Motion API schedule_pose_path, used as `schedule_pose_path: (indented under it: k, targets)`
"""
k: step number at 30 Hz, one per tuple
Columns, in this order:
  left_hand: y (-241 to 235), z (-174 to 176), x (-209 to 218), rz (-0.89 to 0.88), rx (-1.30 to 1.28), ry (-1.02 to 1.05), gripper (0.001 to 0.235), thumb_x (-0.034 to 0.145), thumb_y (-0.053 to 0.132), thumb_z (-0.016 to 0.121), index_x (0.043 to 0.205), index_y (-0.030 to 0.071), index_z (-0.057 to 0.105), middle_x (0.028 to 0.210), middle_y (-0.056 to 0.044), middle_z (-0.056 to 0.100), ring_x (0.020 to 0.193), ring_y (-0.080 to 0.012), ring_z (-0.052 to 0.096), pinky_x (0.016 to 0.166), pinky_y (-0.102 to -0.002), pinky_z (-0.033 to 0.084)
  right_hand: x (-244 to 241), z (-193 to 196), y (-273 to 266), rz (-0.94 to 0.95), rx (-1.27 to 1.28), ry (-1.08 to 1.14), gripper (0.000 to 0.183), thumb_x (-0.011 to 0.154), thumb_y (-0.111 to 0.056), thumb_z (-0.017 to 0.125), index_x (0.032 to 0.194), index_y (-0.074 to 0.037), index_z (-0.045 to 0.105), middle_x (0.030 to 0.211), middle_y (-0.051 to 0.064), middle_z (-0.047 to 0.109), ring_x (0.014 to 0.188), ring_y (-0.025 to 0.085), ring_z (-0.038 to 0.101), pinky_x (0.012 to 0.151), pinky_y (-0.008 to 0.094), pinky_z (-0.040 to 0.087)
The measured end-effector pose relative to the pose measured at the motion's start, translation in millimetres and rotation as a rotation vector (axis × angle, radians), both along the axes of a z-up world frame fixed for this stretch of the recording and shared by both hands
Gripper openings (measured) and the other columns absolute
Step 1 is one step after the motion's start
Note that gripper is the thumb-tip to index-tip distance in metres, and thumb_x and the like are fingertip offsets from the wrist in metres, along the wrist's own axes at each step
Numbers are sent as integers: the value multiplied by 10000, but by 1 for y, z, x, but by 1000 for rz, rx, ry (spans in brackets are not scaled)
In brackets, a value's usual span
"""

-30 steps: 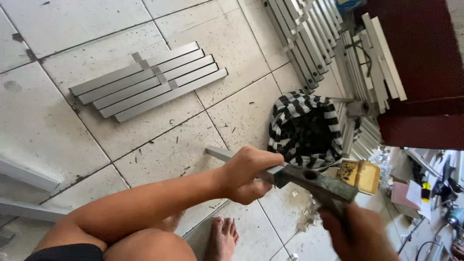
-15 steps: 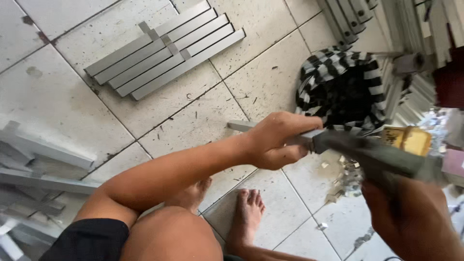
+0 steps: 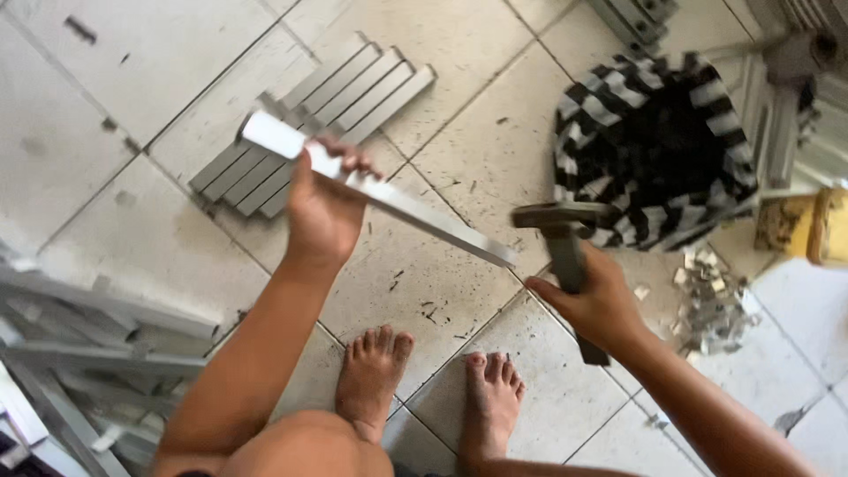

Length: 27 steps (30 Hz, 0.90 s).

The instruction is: The person assembles metal frames by hammering plastic connectors into the ends of aluminum tubes and organizing the finished parts into stacks on the floor.

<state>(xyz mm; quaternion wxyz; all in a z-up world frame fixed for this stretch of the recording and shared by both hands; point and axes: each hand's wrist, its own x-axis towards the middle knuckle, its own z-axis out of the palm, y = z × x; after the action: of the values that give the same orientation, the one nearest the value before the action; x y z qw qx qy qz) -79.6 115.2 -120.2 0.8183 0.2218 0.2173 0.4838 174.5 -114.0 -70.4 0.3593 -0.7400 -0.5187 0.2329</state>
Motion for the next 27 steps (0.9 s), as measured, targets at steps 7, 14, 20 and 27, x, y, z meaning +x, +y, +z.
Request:
schedule_pose_path:
  k: [7, 14, 20, 27]
  targets:
    - [-54, 11, -4, -23, -322, 117, 468, 1021, 525, 433, 1113, 95, 595, 1073, -94, 684, 1164, -280, 645, 1147, -521, 442, 6, 2, -6, -119, 75, 240, 324, 724, -65, 909, 811, -1, 603, 945, 228, 757, 1014, 354, 743, 859, 454, 548]
    - [-75, 17, 16, -8, 1238, 1086, 369, 804, 372, 871, 743, 158, 576, 596, 1, 513, 557, -221, 545, 585, -335, 485, 11, 47, 19, -52, 130, 62, 272, 732, -145, 921, 905, -63, 727, 732, 128, 726, 725, 317, 746, 668, 370, 530]
    - [-75, 51, 58, 310, 1741, 1088, 352, 825, 415, 856, 946, 179, 624, 878, -17, 599, 849, -244, 597, 730, -377, 489, 7, 67, 39, -5, 102, 76, 297, 735, -146, 890, 982, -73, 743, 712, 79, 728, 678, 270, 737, 652, 361, 540]
    - [-72, 26, 56, -423, 1475, 1326, 323, 761, 208, 801, 1049, 129, 677, 813, -111, 736, 736, -380, 722, 627, -461, 539, 26, 80, 53, -7, 102, 153, 177, 838, -119, 816, 911, -45, 673, 761, 128, 716, 706, 310, 714, 661, 416, 516]
